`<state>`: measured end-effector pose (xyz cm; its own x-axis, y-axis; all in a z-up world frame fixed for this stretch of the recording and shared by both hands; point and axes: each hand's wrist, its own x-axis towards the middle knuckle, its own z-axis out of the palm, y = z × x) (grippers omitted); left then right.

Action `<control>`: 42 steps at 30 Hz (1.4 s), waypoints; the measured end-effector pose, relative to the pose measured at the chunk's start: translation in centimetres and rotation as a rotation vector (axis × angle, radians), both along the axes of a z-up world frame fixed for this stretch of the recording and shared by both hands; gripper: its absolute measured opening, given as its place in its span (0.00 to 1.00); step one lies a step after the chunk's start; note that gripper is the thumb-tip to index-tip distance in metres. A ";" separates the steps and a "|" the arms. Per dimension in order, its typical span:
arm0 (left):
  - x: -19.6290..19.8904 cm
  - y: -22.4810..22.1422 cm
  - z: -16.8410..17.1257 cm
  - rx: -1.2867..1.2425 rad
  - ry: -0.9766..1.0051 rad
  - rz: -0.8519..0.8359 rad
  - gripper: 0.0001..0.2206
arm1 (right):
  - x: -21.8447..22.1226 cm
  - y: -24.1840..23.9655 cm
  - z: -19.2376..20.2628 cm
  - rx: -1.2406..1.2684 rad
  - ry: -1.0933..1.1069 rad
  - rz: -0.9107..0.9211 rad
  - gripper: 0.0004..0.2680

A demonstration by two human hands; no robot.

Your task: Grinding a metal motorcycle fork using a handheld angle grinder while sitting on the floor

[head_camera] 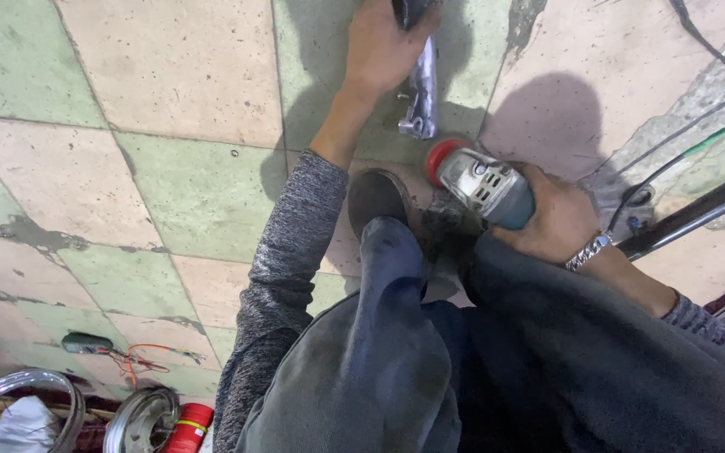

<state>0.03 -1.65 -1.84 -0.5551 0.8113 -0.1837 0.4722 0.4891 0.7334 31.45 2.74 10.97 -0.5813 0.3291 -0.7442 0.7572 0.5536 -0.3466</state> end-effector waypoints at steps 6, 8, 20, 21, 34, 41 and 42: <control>-0.1 0.3 1.1 0.053 0.007 0.009 0.16 | -0.5 -0.3 0.7 -0.003 0.058 -0.054 0.33; 0.1 0.1 0.7 0.060 -0.012 0.011 0.16 | -0.3 -0.4 0.3 -0.006 0.050 -0.055 0.33; 0.0 0.1 0.3 0.078 -0.001 -0.001 0.16 | -1.5 -0.5 1.5 -0.008 0.065 -0.136 0.33; 0.0 0.0 0.1 0.039 -0.018 -0.007 0.17 | -1.4 -0.7 1.5 -0.012 -0.010 -0.113 0.34; 0.0 0.0 0.2 0.033 -0.006 -0.019 0.17 | -1.5 -0.8 1.0 0.002 0.013 -0.074 0.33; -0.1 0.0 0.2 0.048 -0.012 0.002 0.18 | -1.2 -1.0 0.7 0.021 0.037 -0.061 0.34; -0.1 0.0 0.3 0.053 -0.011 -0.005 0.17 | -1.2 -1.0 0.8 -0.036 0.045 -0.109 0.34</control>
<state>-0.03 -1.65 -1.50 -0.5496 0.8225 -0.1467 0.4662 0.4476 0.7631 30.21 1.70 11.81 -0.5766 0.3659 -0.7305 0.7956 0.4550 -0.4000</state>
